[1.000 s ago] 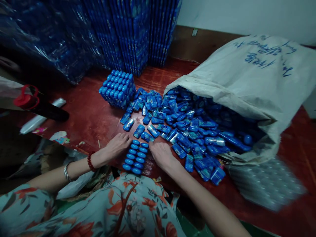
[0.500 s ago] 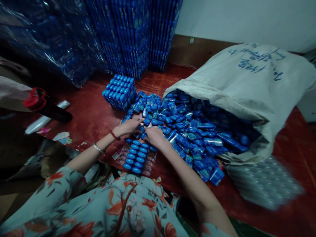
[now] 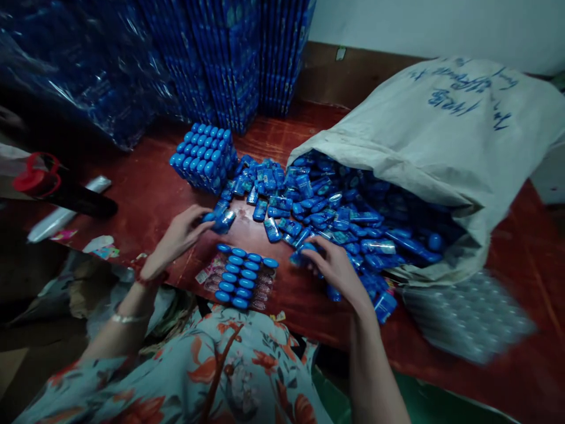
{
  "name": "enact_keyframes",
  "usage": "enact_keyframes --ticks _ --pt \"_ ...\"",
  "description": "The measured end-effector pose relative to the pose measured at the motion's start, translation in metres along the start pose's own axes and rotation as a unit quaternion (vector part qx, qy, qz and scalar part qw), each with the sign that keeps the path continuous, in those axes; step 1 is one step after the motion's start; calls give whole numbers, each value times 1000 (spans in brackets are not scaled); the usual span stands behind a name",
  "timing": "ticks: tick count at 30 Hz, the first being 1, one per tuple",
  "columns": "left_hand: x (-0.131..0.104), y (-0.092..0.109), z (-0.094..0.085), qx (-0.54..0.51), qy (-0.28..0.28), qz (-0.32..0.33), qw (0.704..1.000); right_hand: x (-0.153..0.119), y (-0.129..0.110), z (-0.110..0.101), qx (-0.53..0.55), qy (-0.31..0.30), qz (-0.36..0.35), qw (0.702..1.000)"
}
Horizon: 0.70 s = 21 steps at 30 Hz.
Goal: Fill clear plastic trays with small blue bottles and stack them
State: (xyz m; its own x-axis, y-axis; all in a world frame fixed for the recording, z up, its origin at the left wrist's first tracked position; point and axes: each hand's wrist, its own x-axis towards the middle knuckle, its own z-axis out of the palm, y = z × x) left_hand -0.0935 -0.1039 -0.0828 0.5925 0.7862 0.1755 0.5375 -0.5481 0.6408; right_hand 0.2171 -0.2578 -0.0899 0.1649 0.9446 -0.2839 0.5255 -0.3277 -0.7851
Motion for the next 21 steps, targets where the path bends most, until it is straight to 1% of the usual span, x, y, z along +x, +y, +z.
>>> enact_keyframes --ticks 1,2,3,4,5,7,8,10,12,14,16,18,21 --pt "-17 0 -9 -15 0 -18 1000 -15 6 2 45 -17 34 998" --pt "-32 0 -15 -26 -16 -34 999 -28 10 8 78 -18 52 995" --pt "-47 1 -18 -38 -32 -57 997 -39 12 18 101 3 54 993" --pt "-59 2 -18 -50 -45 -78 995 -46 13 31 110 38 43 992" --pt "-68 3 -15 -63 -47 -98 992 -51 13 45 103 79 22 991" --pt "-80 5 1 -81 -21 -115 990 -54 13 73 44 149 -45 987" --pt "-83 5 11 -81 -4 -107 991 -53 14 85 1 170 -87 981" --pt "-85 3 30 -56 11 -64 996 -50 18 100 -90 187 -175 962" --pt "-85 -1 43 -5 -2 -11 1000 -48 23 103 -167 173 -243 940" --pt "-84 -3 47 53 -25 36 998 -47 23 98 -229 140 -275 923" --pt "-82 -3 44 99 -45 79 991 -45 16 91 -286 99 -281 911" --pt "-78 0 38 128 -65 117 983 -43 4 87 -333 62 -285 897" --pt "-70 6 28 160 -101 159 969 -37 -14 88 -380 28 -298 876"
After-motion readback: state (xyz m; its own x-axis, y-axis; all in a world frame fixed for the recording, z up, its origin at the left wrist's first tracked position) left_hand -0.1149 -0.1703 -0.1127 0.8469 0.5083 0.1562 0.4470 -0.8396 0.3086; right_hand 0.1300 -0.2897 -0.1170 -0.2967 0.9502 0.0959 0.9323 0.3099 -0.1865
